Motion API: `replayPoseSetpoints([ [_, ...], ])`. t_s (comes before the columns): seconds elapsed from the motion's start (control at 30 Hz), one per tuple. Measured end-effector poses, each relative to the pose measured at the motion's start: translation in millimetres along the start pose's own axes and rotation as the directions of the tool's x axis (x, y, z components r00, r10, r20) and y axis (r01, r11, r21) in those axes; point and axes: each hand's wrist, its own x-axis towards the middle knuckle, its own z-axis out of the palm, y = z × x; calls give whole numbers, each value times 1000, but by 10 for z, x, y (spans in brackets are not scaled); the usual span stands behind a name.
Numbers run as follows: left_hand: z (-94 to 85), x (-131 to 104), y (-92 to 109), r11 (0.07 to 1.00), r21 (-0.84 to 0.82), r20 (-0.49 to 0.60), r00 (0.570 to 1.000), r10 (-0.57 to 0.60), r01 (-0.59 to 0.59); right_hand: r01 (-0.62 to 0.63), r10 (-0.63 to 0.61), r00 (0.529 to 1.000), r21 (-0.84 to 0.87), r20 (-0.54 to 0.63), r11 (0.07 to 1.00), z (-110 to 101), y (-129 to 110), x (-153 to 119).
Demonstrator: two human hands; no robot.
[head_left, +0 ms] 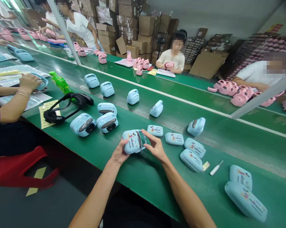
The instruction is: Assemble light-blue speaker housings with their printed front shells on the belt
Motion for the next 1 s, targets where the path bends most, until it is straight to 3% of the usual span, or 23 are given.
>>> replayPoseSetpoints([
  [0.1, -82, -57, 17, 999, -36, 159, 987, -12, 18, -25, 39, 989, 101, -139, 995, -97, -1, 29],
  [0.27, -133, -136, 46, 999, -46, 255, 966, 39, -28, -42, 67, 990, 192, -126, 981, -135, -17, 48],
  [0.33, -130, -136, 49, 999, -39, 262, 965, 27, -18, -33, 51, 991, 144, -124, 989, -118, -73, 53],
  [0.43, -119, -109, 36, 1000, 8, 236, 971, -31, 30, -10, 4, 993, -56, -116, 998, -75, -190, 61],
  [0.5, -102, -95, 21, 996, 81, 160, 986, -41, 28, 20, -31, 998, -210, -53, 977, -39, -257, 69],
  [0.57, -71, -98, 13, 979, 197, 73, 997, 33, -47, 77, -64, 997, -298, 52, 952, -7, -295, 76],
  [0.63, -34, -122, 22, 915, 356, 38, 981, 189, -190, 141, -108, 986, -283, 128, 949, 11, -312, 82],
  [0.73, 8, -176, 58, 740, 576, 98, 928, 359, -347, 200, -178, 977, -206, 121, 958, 20, -326, 83],
  [0.87, 25, -230, 88, 610, 683, 179, 902, 394, -402, 296, -271, 954, -283, 125, 912, 44, -321, 71],
  [1.0, 44, -249, 74, 627, 671, 163, 904, 396, -395, 287, -290, 955, -413, 56, 864, 61, -250, 61],
])
